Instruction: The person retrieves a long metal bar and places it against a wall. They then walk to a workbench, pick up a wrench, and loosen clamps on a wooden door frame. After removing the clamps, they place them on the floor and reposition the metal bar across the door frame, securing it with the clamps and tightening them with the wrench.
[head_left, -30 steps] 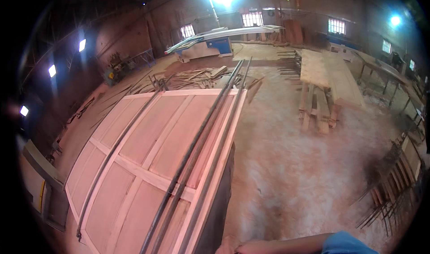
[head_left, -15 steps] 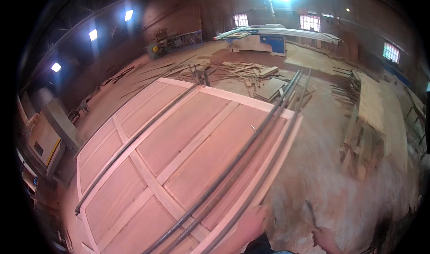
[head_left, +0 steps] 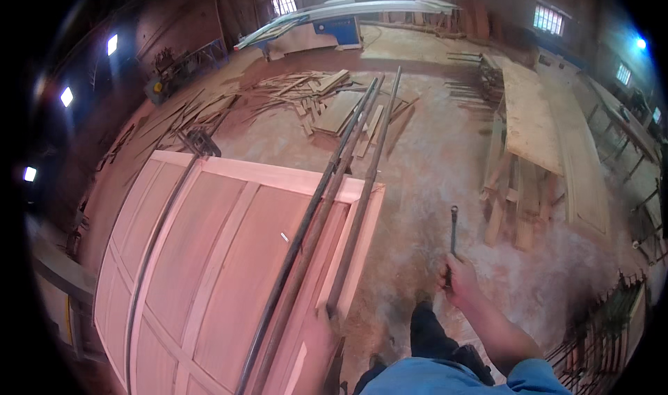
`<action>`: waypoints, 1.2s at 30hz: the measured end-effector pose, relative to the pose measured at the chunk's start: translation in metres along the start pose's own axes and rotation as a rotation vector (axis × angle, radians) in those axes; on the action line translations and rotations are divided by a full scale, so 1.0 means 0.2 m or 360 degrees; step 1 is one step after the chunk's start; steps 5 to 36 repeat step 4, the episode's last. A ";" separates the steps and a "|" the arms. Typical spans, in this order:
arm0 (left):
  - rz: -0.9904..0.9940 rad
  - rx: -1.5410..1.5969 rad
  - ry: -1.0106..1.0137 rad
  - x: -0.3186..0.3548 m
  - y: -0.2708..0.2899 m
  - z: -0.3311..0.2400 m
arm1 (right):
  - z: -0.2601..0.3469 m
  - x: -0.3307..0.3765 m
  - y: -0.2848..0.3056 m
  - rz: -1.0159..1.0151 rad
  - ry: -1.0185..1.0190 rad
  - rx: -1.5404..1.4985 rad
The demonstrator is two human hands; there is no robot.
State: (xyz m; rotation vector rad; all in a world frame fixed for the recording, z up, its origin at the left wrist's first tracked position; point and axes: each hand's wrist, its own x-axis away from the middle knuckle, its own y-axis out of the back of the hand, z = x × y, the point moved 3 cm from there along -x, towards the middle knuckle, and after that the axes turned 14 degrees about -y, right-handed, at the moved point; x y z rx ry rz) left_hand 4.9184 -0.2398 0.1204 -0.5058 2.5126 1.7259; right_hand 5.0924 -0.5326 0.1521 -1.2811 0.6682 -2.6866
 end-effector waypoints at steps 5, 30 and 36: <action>0.0223 -0.0087 0.0285 -0.17 -0.29 0.14 | 0.24 -0.51 -0.11 0.0179 -0.0441 -0.0129; 0.0223 -0.0087 0.0285 -0.17 -0.29 0.14 | 0.24 -0.51 -0.11 0.0179 -0.0441 -0.0129; 0.0223 -0.0087 0.0285 -0.17 -0.29 0.14 | 0.24 -0.51 -0.11 0.0179 -0.0441 -0.0129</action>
